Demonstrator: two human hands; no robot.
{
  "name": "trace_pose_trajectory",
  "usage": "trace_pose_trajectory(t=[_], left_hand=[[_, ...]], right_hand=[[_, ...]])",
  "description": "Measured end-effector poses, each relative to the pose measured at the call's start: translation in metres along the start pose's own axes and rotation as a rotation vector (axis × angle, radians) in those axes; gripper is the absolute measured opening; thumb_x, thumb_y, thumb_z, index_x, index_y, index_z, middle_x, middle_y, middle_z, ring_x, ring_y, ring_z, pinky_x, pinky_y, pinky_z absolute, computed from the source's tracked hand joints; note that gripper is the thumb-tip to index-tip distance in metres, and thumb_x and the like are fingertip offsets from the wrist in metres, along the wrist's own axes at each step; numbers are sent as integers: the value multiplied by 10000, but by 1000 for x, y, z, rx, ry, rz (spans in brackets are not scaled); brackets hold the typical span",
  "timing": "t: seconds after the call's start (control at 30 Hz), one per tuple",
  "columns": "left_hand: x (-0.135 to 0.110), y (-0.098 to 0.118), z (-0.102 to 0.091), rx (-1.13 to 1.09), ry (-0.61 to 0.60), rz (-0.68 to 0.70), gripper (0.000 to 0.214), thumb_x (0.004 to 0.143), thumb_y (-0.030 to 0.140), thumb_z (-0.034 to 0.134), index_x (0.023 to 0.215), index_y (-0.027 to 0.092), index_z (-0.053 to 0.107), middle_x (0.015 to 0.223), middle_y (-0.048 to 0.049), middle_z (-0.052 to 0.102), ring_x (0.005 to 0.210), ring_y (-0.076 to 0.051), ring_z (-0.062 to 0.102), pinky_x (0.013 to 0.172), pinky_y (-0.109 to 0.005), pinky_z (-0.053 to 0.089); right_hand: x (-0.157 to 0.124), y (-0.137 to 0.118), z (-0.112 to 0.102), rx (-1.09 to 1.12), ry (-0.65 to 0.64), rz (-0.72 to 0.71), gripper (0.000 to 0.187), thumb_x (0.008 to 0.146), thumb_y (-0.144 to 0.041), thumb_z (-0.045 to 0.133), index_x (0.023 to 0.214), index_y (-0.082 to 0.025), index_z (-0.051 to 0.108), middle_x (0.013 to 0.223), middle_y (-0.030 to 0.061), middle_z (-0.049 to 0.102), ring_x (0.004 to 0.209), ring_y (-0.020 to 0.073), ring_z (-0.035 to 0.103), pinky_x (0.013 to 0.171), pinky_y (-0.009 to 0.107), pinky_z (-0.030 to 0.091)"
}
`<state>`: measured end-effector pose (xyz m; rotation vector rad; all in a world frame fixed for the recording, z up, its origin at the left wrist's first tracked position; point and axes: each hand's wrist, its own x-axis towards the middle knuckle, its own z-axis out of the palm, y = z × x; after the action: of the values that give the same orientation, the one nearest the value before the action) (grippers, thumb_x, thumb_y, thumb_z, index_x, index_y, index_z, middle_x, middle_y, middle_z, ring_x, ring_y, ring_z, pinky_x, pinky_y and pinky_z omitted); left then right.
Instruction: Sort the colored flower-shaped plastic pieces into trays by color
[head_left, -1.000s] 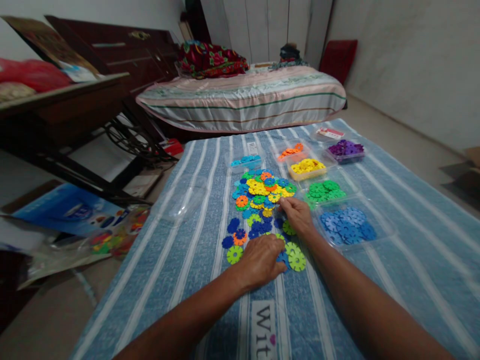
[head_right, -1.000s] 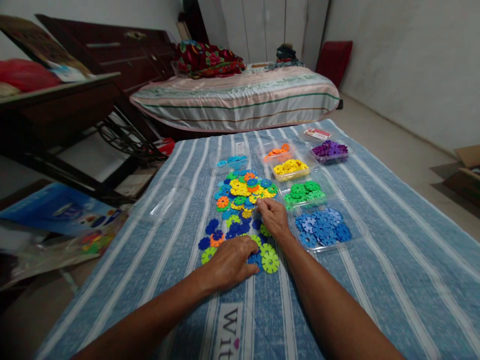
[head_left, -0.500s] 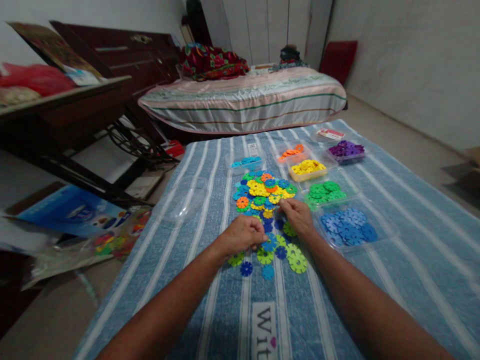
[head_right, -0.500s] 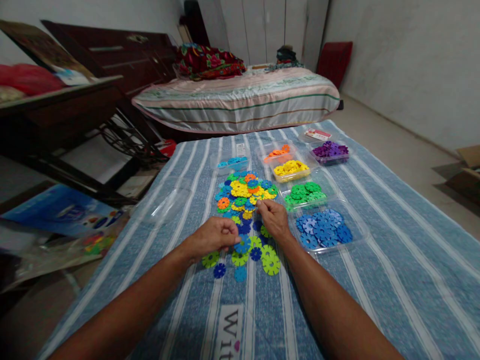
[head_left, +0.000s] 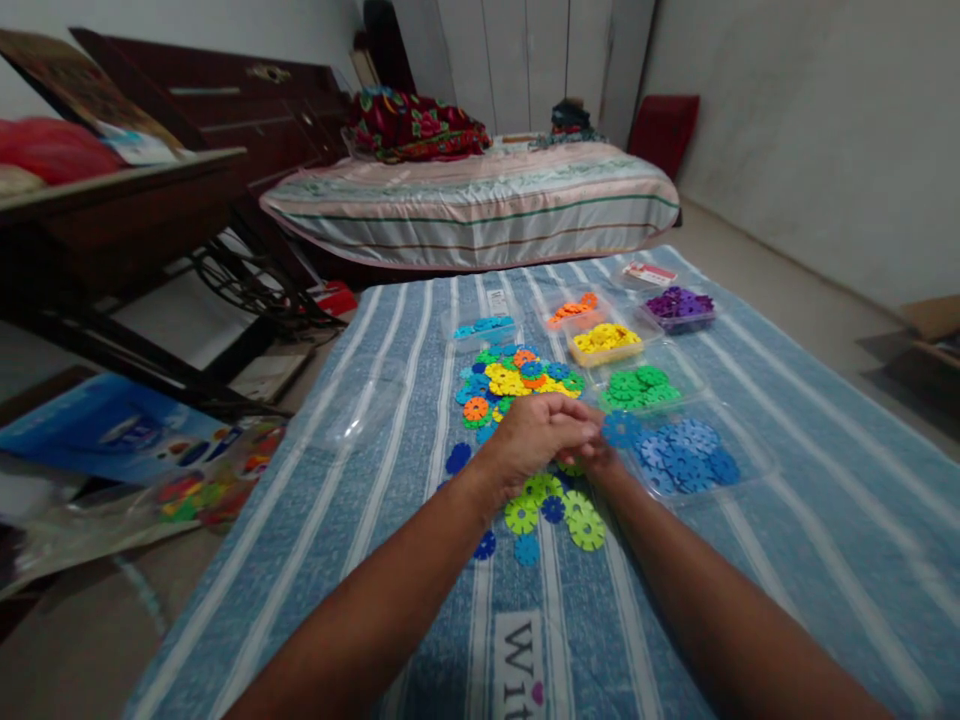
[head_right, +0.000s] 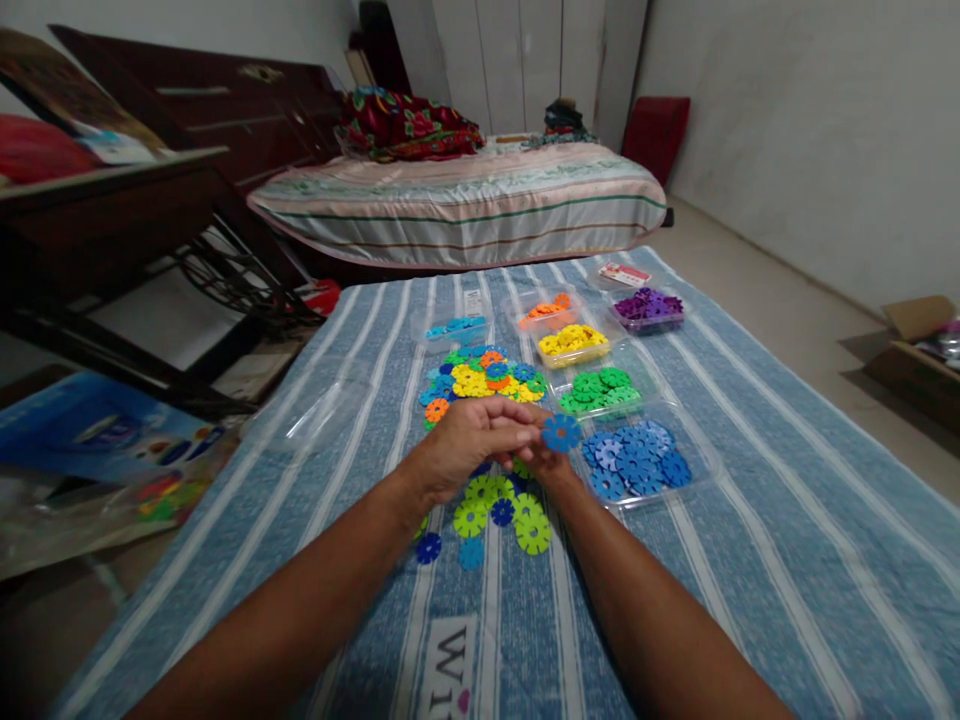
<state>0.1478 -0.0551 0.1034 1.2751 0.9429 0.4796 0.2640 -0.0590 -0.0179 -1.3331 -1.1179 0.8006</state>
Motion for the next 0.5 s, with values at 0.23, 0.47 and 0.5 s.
trace_pose_trajectory(t=[0.23,0.47,0.5], left_hand=[[-7,-19,-25,202,68,-7,80,708,197,623,767,142,620,654,-6,662,532,-77,544,501,-182,398],[-53,-46,-60,738,-107,-75,99,737,234,557,676,161,586,555,45,499,522,-89,442,522,-221,310],[-58,-48,-58,822,-134,-65,104,741,234,557,665,165,574,560,45,490,535,-92,443,533,-226,303]], right_hand=[[3,0,4,-48,-13,-29,421,822,-525,522,570,-190,567,550,-19,510,556,128,460,535,253,344],[4,0,5,-136,16,-60,478,852,-581,480,602,-194,606,565,-4,544,568,142,474,549,261,336],[3,1,4,-135,12,-60,476,852,-581,484,603,-195,607,564,-4,545,568,142,474,549,262,337]])
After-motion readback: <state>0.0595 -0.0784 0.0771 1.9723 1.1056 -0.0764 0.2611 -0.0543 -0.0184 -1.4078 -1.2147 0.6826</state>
